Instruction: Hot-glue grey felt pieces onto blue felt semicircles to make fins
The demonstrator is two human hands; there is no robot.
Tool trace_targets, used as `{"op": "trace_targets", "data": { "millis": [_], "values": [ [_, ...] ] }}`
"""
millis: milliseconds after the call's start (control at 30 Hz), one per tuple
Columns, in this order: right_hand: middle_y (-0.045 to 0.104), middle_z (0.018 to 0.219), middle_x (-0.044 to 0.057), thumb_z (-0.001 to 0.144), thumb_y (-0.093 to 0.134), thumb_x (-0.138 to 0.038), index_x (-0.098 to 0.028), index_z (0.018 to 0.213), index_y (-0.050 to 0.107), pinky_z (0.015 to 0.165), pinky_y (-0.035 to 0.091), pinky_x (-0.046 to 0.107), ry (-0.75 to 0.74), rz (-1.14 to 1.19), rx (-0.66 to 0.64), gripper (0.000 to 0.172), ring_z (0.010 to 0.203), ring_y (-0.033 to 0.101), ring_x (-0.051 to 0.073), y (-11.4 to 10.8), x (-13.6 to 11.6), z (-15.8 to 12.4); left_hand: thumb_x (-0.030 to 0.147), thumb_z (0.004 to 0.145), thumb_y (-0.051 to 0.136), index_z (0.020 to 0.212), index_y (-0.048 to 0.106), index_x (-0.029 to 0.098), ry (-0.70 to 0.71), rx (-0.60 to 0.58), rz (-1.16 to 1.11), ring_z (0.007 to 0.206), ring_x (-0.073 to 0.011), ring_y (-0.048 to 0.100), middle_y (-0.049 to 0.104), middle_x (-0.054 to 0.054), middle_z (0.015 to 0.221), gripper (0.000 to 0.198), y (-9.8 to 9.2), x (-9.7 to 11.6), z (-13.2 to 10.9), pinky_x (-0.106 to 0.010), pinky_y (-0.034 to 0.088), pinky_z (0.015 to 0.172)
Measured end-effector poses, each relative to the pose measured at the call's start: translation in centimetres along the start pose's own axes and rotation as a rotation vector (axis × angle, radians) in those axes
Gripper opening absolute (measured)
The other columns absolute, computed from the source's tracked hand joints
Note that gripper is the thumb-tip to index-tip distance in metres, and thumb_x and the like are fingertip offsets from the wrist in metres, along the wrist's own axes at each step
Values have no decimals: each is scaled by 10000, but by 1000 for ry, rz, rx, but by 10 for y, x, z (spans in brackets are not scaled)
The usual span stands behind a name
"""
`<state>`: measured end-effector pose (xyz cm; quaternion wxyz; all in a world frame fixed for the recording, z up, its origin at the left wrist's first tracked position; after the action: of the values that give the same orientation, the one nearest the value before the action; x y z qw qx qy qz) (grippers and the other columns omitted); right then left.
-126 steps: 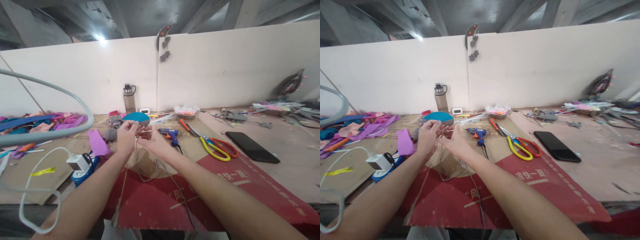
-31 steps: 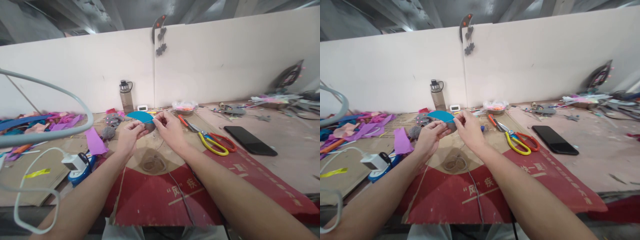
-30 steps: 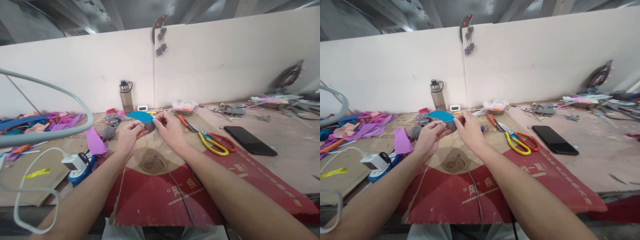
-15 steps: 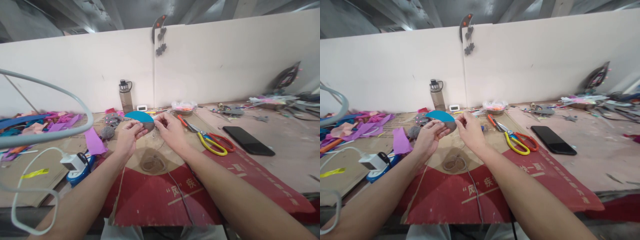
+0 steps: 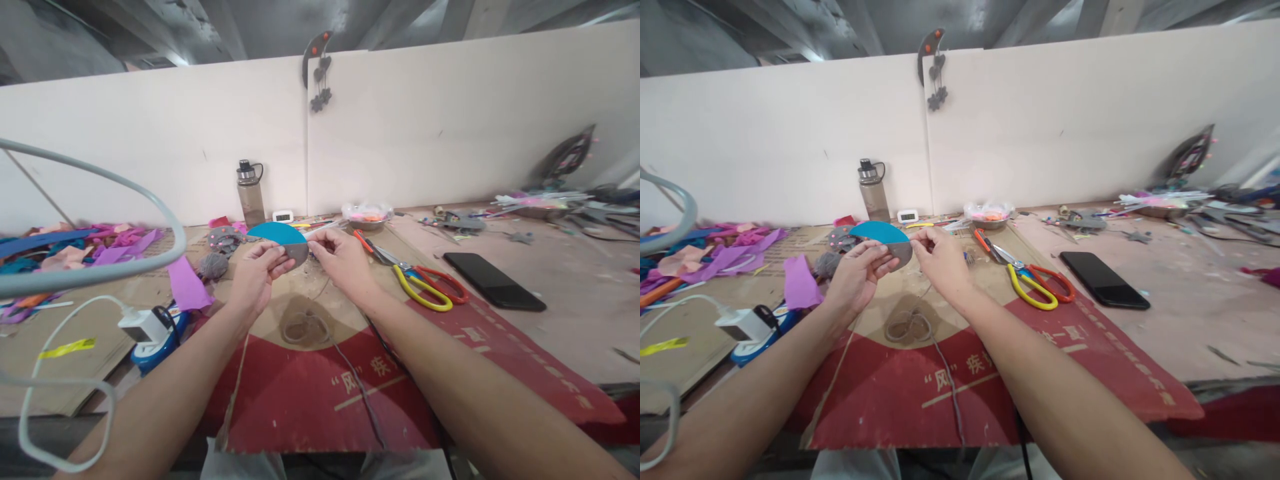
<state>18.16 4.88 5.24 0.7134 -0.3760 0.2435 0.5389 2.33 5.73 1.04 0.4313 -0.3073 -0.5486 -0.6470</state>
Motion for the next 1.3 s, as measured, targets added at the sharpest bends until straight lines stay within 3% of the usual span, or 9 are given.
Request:
{"op": "trace_targets", "data": {
  "millis": [267,500,700,833,967,1300],
  "values": [
    [461,530,-51,753,536,-315,-174,687,580,502,308,240,229,236,-48,162,487,376,87,4,21,0,150,616,750,687,637,129,-56,-73,2,676,-98,625,621,4,686,136,5,-5,2,-257,561,709],
    [444,522,-52,723,576,-339,-195,654,546,456,267,238,250,334,-101,163,465,358,87,9,31,4,134,578,766,634,621,124,-60,-61,24,646,-102,621,619,7,641,156,8,-4,-1,-301,552,768],
    [435,522,-56,731,584,-332,-193,668,554,453,253,233,242,344,-120,156,468,343,83,11,23,0,142,616,738,625,586,126,-82,-49,14,619,-94,617,611,11,625,154,5,-6,1,-269,555,713],
    [436,572,-57,709,616,-320,-182,660,552,463,272,222,243,439,-169,160,486,347,68,17,18,-2,115,663,677,695,597,124,-181,-53,-9,664,-124,641,667,-30,732,87,4,-13,1,-293,569,680],
    [468,622,-50,675,653,-314,-175,662,563,480,294,207,305,551,-198,166,537,383,66,22,20,-5,106,709,617,785,625,106,-244,-77,-24,690,-142,656,694,-71,812,76,6,-17,1,-292,576,660],
    [471,657,-49,635,708,-307,-180,700,597,491,302,193,416,666,-241,181,552,380,57,27,25,-9,81,702,594,755,616,114,-229,-46,-61,654,-132,650,691,-63,763,67,7,-15,-1,-298,580,683]
  ]
}}
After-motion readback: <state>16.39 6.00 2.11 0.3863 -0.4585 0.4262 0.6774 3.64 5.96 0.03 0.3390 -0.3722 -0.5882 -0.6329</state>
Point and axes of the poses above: each hand's wrist, its own z-axis towards the middle knuckle, its own y-axis out of the palm, x = y × z, the point moved 9 cm from there along z, towards the middle knuckle
